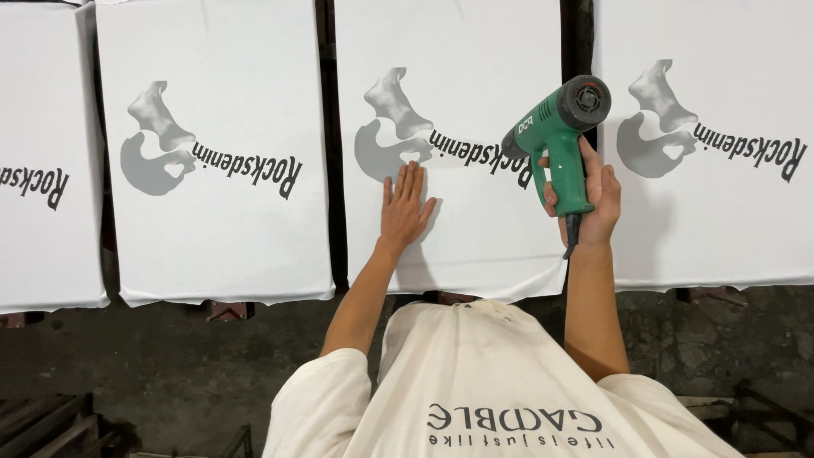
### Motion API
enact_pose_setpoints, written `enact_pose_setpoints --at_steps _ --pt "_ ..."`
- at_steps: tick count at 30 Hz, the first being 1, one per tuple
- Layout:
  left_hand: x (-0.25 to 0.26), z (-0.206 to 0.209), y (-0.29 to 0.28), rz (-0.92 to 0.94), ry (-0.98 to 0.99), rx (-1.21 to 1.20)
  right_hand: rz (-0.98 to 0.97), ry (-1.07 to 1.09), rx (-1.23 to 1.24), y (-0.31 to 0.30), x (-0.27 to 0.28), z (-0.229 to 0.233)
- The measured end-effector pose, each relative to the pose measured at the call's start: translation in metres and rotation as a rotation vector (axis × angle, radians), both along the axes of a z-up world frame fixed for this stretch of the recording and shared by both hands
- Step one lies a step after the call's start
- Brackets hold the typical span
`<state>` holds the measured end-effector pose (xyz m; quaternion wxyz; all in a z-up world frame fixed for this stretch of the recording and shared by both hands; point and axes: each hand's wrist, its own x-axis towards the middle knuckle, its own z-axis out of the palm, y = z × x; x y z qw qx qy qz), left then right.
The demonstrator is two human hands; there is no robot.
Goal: The person uses a green heat gun to apply heat to a logo on a white t-shirt laid flat on a table. They move the heat gun back and forth over the design while keeping their left hand on the fabric. The person repeats this process on multiple shirts lined up on the table.
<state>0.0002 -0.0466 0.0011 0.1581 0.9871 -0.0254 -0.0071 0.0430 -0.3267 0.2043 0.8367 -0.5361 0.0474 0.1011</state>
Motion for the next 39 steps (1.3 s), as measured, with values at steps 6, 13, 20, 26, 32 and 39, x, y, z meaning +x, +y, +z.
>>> enact_pose_setpoints --at_steps 6,13,20,26,32,39 --pt "0.013 0.005 -0.041 -0.126 0.079 -0.068 -0.039 0.027 0.039 -0.006 0.004 0.001" --pt "0.022 0.005 -0.067 -0.232 0.104 -0.049 -0.057 0.023 -0.025 -0.023 0.0 0.006" --pt "0.025 0.016 -0.069 -0.266 0.258 0.002 -0.041 0.052 0.021 -0.04 -0.015 0.008" --pt "0.023 0.024 -0.07 -0.272 0.274 0.028 -0.059 0.068 0.054 -0.051 -0.03 0.007" --pt "0.022 0.028 -0.074 -0.257 0.26 0.063 -0.049 0.083 0.036 -0.058 -0.049 0.008" --pt "0.018 0.028 -0.078 -0.257 0.212 0.072 -0.046 0.108 0.025 -0.064 -0.064 0.008"
